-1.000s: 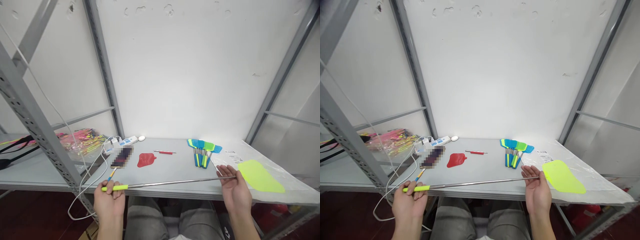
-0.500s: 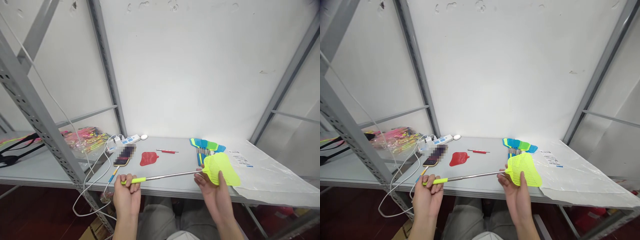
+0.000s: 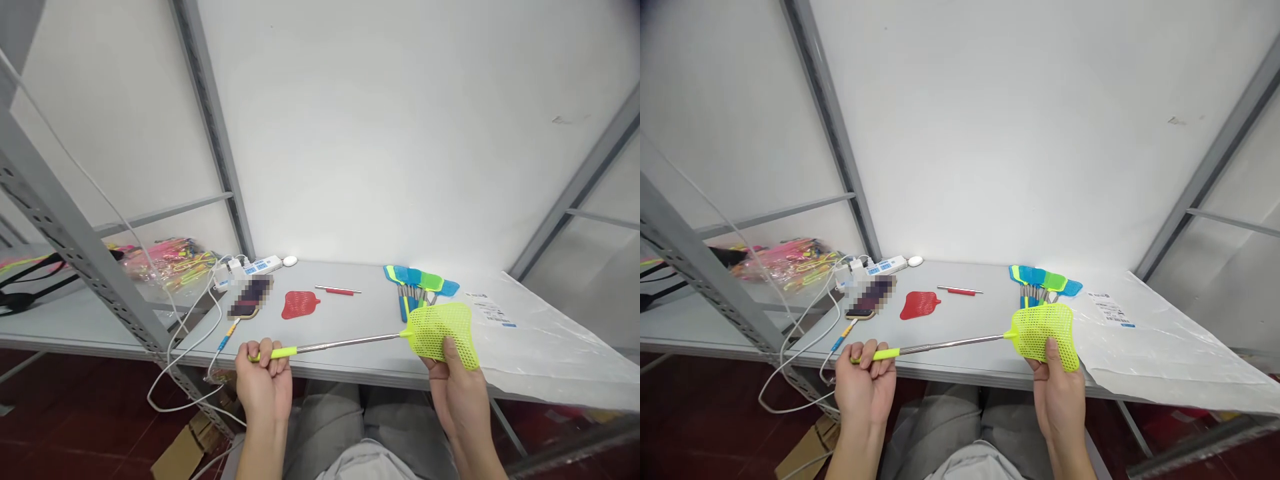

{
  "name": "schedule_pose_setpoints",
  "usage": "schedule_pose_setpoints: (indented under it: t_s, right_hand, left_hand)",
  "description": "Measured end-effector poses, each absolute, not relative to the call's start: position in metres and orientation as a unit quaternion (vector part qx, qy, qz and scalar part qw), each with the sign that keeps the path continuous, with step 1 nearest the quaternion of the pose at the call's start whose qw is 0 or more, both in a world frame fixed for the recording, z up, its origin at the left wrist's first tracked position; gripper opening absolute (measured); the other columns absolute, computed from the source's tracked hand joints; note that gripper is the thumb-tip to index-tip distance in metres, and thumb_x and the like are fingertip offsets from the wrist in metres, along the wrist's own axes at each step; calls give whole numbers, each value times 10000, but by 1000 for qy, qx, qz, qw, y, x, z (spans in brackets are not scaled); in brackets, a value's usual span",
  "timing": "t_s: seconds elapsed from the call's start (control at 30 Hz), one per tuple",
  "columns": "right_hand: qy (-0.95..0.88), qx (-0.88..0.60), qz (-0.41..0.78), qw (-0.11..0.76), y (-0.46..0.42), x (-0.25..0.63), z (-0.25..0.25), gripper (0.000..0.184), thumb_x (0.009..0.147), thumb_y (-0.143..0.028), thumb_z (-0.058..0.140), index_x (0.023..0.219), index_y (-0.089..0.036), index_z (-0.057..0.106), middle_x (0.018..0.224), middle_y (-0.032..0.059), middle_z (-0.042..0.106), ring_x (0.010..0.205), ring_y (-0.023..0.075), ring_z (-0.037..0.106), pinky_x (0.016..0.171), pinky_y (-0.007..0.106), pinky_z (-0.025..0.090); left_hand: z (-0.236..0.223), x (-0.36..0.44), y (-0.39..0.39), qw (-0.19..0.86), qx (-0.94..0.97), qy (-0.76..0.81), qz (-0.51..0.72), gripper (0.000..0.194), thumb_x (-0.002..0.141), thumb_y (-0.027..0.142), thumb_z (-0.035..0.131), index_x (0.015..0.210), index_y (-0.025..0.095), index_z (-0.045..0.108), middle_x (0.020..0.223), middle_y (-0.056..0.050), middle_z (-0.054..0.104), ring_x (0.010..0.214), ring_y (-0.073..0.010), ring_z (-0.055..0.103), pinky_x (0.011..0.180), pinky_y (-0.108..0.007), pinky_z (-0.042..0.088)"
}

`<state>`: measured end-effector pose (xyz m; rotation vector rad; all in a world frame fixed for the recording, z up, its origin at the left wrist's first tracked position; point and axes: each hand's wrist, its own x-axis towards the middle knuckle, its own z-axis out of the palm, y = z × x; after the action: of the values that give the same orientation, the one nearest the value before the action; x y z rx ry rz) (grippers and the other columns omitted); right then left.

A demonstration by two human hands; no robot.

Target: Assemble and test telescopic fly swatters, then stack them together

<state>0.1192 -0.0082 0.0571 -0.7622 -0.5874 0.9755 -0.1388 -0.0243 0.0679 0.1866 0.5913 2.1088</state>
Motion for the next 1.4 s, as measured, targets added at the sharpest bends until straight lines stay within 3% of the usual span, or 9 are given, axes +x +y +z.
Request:
schedule_pose_setpoints:
  t_s: [0.23, 0.37, 0.5, 0.63, 0.8, 0.93, 1.03, 1.17, 1.4]
  right_hand:
    - [-275, -380, 483, 739, -13, 113, 47, 465, 756, -344, 756, 1202, -259, 654, 1155, 83, 696, 1007, 250, 666, 812, 409, 572]
    - [-254, -386, 537, 706, -17, 94, 34, 453, 748, -321, 768, 1183, -235, 676, 1099, 92, 718, 1028, 271, 660, 830, 412, 571]
    - [-227, -398, 542, 704, 1, 108, 36, 520, 742, -333, 770, 1237, -241, 641, 1124, 99, 709, 1051, 283, 652, 830, 432, 574]
    - [-185, -441, 504, 719, 25, 149, 45, 611, 713, -344, 788, 1288, -265, 598, 1213, 91, 671, 1044, 276, 656, 814, 399, 585]
    - [-115, -488, 481, 720, 51, 178, 40, 719, 658, -382, 819, 1316, -231, 570, 1185, 111, 682, 998, 286, 673, 763, 366, 600]
    - [-140, -466, 507, 711, 72, 173, 38, 748, 730, -432, 764, 1390, -264, 457, 1206, 99, 667, 1023, 292, 664, 800, 424, 585]
    - [-208, -465, 488, 709, 86, 166, 34, 648, 821, -472, 666, 1386, -278, 414, 1273, 102, 610, 1085, 282, 633, 871, 448, 542]
    - [-287, -555, 328, 709, 95, 169, 8, 536, 870, -464, 598, 1336, -275, 414, 1251, 108, 564, 1000, 231, 639, 792, 366, 522]
    - [-439, -619, 185, 624, 102, 183, -30, 223, 920, -378, 517, 1028, -217, 630, 966, 88, 618, 820, 197, 600, 663, 304, 461]
  left_hand:
    - [59, -123, -17, 486, 47, 242, 838, 270, 806, 170, 559, 675, 210, 327, 518, 94, 275, 397, -61, 235, 383, -202, 225]
    - [63, -92, -10, 513, 76, 272, 811, 295, 860, 266, 564, 683, 214, 334, 537, 87, 291, 417, -66, 242, 405, -201, 252]
    - [61, -75, 8, 506, 160, 340, 776, 305, 910, 417, 506, 701, 216, 412, 611, 42, 476, 456, -87, 317, 503, -238, 362]
    - [50, -84, 37, 494, 371, 497, 609, 349, 859, 512, 572, 719, 192, 591, 586, -5, 515, 517, -132, 417, 539, -249, 343]
    - [57, -80, 71, 462, 631, 514, 354, 256, 817, 387, 662, 638, 209, 623, 660, -28, 580, 627, -171, 493, 588, -247, 310]
    - [72, -35, 93, 499, 694, 487, 179, 271, 912, 441, 488, 758, 234, 569, 653, 5, 566, 605, -165, 475, 556, -247, 290]
    - [78, 7, 119, 528, 680, 488, 141, 366, 978, 472, 287, 795, 231, 494, 609, 37, 520, 566, -144, 460, 548, -241, 308]
    - [80, 53, 170, 393, 718, 531, 219, 404, 985, 456, 263, 704, 213, 419, 718, 16, 513, 683, -147, 493, 626, -257, 340]
    - [69, 100, 228, 171, 789, 571, 145, 422, 990, 349, 222, 799, 231, 578, 865, -31, 590, 797, -202, 572, 703, -343, 358]
